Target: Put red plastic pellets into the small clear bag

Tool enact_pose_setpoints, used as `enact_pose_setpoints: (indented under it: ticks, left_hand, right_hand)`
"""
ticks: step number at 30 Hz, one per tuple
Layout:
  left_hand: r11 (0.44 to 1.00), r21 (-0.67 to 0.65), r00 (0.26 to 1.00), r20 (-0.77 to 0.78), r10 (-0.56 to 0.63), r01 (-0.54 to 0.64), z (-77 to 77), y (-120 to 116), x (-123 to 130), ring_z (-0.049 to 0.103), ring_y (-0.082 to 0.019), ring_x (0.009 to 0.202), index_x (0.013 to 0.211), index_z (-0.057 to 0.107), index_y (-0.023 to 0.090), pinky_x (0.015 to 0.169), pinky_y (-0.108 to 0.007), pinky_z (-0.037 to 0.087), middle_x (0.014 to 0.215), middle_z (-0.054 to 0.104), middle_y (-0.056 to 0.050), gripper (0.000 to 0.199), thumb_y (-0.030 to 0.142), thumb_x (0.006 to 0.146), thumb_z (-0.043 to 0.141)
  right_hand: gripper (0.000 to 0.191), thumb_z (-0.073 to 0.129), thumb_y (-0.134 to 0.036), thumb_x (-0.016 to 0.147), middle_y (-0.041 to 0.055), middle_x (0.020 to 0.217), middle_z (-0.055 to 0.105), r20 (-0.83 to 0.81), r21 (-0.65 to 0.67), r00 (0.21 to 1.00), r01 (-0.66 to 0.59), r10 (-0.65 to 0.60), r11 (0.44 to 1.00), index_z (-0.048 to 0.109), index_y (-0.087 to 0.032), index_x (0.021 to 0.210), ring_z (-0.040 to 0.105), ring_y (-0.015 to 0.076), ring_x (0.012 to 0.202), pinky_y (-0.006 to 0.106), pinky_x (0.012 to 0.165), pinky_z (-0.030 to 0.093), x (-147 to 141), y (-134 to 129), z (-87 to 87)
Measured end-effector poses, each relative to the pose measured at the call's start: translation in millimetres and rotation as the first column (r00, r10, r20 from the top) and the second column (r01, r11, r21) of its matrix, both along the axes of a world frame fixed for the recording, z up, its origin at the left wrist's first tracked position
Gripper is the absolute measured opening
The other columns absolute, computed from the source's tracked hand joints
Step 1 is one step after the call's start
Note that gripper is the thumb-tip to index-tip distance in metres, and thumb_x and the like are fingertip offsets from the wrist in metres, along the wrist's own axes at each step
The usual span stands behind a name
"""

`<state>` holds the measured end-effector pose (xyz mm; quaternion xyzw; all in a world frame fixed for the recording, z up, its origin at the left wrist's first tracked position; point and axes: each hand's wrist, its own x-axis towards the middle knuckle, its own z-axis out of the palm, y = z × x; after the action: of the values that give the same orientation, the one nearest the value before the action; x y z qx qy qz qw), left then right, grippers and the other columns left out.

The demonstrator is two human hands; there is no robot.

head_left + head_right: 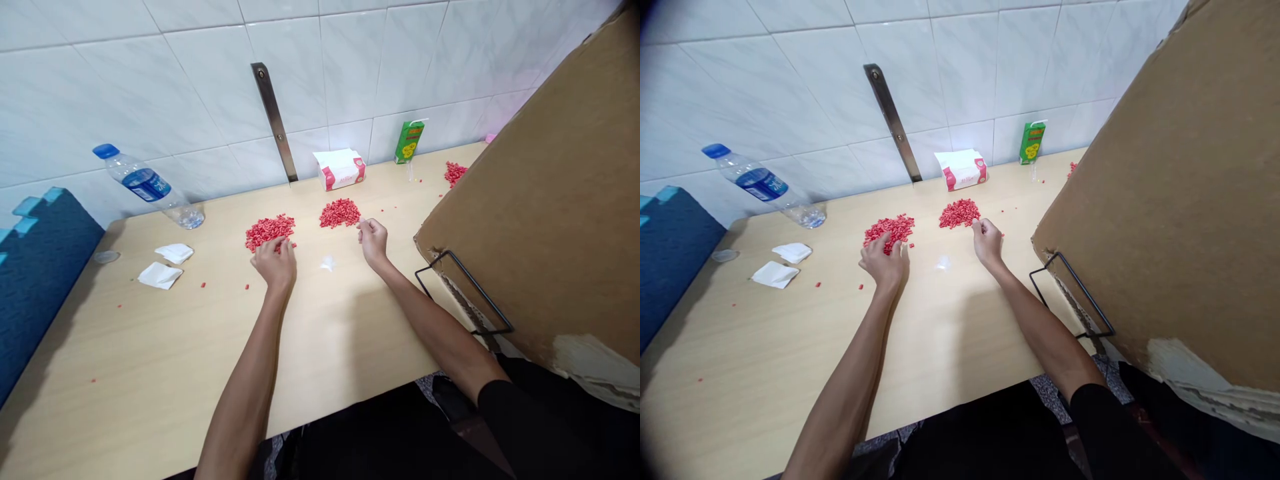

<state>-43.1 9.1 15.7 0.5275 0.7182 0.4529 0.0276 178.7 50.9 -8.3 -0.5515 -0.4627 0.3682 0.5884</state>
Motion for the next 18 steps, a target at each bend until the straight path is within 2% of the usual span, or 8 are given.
enact_pose_setpoints:
  ticks: [2,4,5,7,10,12,14,18]
  left_hand:
    - [0.991,-0.045,0.990,-0.074,0.123,-0.127,2.6,2.2,-8.1,0.049,-0.036,0.119,0.118,0.065,0.019,0.101,-0.057,0.032,0.124,0.062,-0.016,0.036,0.030,0.083,0.064]
    - [0.988,-0.041,0.982,-0.127,0.143,-0.149,2.3,3.3,-11.1,0.047,-0.037,0.122,0.124,0.061,0.019,0.100,-0.056,0.032,0.129,0.058,-0.016,0.043,0.031,0.082,0.064]
    - [0.993,-0.034,0.983,-0.153,0.104,-0.110,1.3,3.4,-10.9,0.050,-0.035,0.119,0.120,0.064,0.018,0.099,-0.053,0.034,0.124,0.061,-0.015,0.038,0.031,0.083,0.063]
    - [0.998,-0.036,0.979,-0.199,-0.054,0.048,-2.0,2.5,-8.3,0.057,-0.029,0.104,0.104,0.069,0.017,0.095,-0.045,0.039,0.105,0.068,-0.012,0.025,0.030,0.086,0.057]
    - [0.943,-0.079,0.917,-0.220,-0.332,0.323,-6.6,-1.3,-3.2,0.060,-0.021,0.080,0.089,0.070,0.018,0.082,-0.033,0.044,0.086,0.068,-0.007,0.021,0.031,0.087,0.054]
    - [0.898,-0.088,0.871,-0.223,-0.439,0.430,-8.3,-4.6,-1.0,0.060,-0.019,0.074,0.086,0.070,0.019,0.075,-0.030,0.043,0.082,0.068,-0.005,0.019,0.030,0.087,0.055]
    - [0.876,-0.085,0.849,-0.217,-0.481,0.475,-9.0,-7.4,0.1,0.060,-0.018,0.073,0.084,0.070,0.019,0.072,-0.029,0.042,0.079,0.068,-0.004,0.017,0.028,0.086,0.056]
    - [0.871,-0.087,0.854,-0.168,-0.492,0.484,-8.9,-10.5,1.1,0.059,-0.018,0.070,0.083,0.071,0.019,0.071,-0.030,0.042,0.079,0.068,-0.005,0.017,0.028,0.085,0.057]
  right_hand:
    - [0.030,0.050,-0.044,0.090,-0.0006,0.063,0.053,0.287,0.017,0.956,0.056,-0.059,0.998,0.058,-0.019,0.077,0.051,0.0143,0.061,0.026,0.061,0.038,4.4,5.8,-2.5]
    - [0.019,0.052,-0.035,0.089,0.0004,0.070,0.059,0.517,-0.063,0.856,0.046,-0.007,0.997,0.064,-0.020,0.086,0.056,0.0169,0.068,0.027,0.065,0.039,5.2,10.1,-2.0]
    - [0.018,0.053,-0.033,0.088,0.0008,0.075,0.062,0.599,-0.120,0.800,0.030,0.049,0.992,0.066,-0.022,0.093,0.058,0.0185,0.073,0.028,0.067,0.039,4.7,11.7,-0.7]
    - [0.022,0.053,-0.032,0.089,0.0017,0.084,0.067,0.709,-0.203,0.692,0.014,0.137,0.979,0.065,-0.025,0.106,0.062,0.0219,0.083,0.030,0.072,0.041,2.4,14.3,3.1]
    - [0.026,0.051,-0.036,0.093,0.0051,0.095,0.070,0.806,-0.229,0.564,0.018,0.179,0.973,0.062,-0.026,0.115,0.064,0.0260,0.091,0.034,0.077,0.042,-1.3,17.4,9.0]
    - [0.029,0.049,-0.039,0.095,0.0092,0.096,0.070,0.837,-0.225,0.514,0.010,0.188,0.974,0.061,-0.023,0.116,0.065,0.0285,0.091,0.036,0.078,0.042,-3.3,19.3,11.3]
    - [0.029,0.048,-0.039,0.096,0.0117,0.093,0.070,0.846,-0.220,0.496,-0.007,0.194,0.976,0.060,-0.021,0.116,0.065,0.0299,0.089,0.037,0.077,0.042,-4.8,21.3,11.8]
    - [0.024,0.047,-0.035,0.098,0.0123,0.091,0.070,0.845,-0.214,0.499,-0.011,0.191,0.977,0.061,-0.022,0.112,0.065,0.0274,0.084,0.036,0.075,0.042,-6.7,24.9,8.9]
